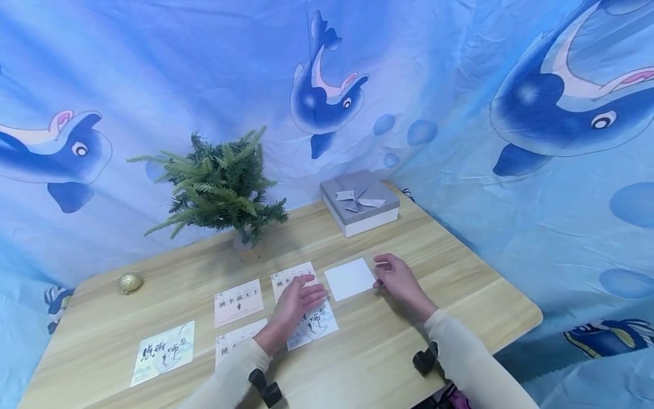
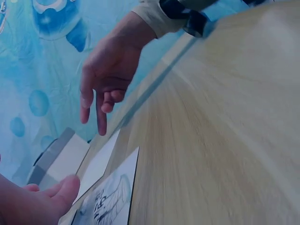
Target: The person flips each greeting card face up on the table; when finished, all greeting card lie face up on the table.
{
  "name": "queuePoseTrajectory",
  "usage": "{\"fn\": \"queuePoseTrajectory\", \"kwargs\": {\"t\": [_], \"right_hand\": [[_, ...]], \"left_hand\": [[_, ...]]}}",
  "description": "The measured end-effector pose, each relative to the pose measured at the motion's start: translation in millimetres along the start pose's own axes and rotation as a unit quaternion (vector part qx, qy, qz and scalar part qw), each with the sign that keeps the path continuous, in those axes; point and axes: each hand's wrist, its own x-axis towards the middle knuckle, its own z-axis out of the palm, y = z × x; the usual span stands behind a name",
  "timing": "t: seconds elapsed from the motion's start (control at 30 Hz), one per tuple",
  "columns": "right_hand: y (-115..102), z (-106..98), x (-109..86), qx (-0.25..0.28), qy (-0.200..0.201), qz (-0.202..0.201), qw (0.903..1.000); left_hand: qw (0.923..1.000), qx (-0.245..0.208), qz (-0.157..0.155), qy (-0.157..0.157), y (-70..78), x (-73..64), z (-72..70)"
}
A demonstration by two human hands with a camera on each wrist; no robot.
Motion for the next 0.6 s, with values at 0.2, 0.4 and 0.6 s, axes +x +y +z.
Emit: {"fn": "queuePoseTrajectory", "kwargs": {"t": [0.2,0.4,0.6], "right_hand": [[-0.2,-0.1,1.2,-0.025,-0.006,0.014,0.9996],[0.6,3.2,4.3,-0.018,-0.014,0.016,0.9996],[-2.5,7.0,7.9,-0.02,-0.023,0.021,0.9993]], "left_hand": [[0.9974,-0.055,-0.039,-0.024,-2.2,1.3,7.2],[0.9977,-0.041,-0.045,-0.031,-5.9,-1.2,15.8],[0.9971,-0.047,-0.052,-0.03,-3.2,-2.6,17.3]]}}
